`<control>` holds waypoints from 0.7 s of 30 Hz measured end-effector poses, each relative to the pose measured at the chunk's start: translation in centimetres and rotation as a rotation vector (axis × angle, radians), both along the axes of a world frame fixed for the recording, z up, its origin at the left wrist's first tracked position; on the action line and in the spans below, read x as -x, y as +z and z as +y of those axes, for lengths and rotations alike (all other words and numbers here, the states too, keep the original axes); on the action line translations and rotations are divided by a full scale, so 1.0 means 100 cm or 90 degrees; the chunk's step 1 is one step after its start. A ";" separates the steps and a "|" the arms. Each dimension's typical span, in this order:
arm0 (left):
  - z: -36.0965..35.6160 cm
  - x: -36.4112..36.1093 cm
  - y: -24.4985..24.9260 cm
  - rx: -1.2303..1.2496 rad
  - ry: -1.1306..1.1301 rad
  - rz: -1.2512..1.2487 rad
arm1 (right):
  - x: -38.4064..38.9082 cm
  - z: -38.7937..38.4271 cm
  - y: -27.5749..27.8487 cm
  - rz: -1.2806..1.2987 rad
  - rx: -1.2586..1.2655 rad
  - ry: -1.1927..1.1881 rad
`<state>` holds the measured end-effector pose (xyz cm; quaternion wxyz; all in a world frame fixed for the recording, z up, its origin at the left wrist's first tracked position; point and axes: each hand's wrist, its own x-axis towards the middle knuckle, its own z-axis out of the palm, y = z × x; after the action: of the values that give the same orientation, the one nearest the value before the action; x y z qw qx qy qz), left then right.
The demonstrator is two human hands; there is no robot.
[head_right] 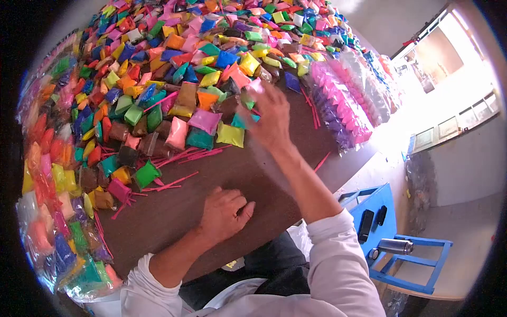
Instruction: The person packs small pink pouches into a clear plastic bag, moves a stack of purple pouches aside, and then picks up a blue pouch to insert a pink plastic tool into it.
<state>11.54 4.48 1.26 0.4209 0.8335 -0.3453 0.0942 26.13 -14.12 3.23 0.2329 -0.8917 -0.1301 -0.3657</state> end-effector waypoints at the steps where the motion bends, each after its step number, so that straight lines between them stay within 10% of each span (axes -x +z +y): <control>1: 0.000 0.000 0.000 -0.003 -0.003 0.001 | 0.015 0.013 0.000 0.022 0.076 0.022; 21: -0.005 0.008 -0.001 -0.013 0.067 -0.022 | 0.035 0.031 -0.015 0.006 0.107 -0.002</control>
<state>10.72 3.99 1.19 0.4010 0.8530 -0.3089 0.1275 22.66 -11.07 1.71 0.1570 -0.9101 -0.1582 -0.3493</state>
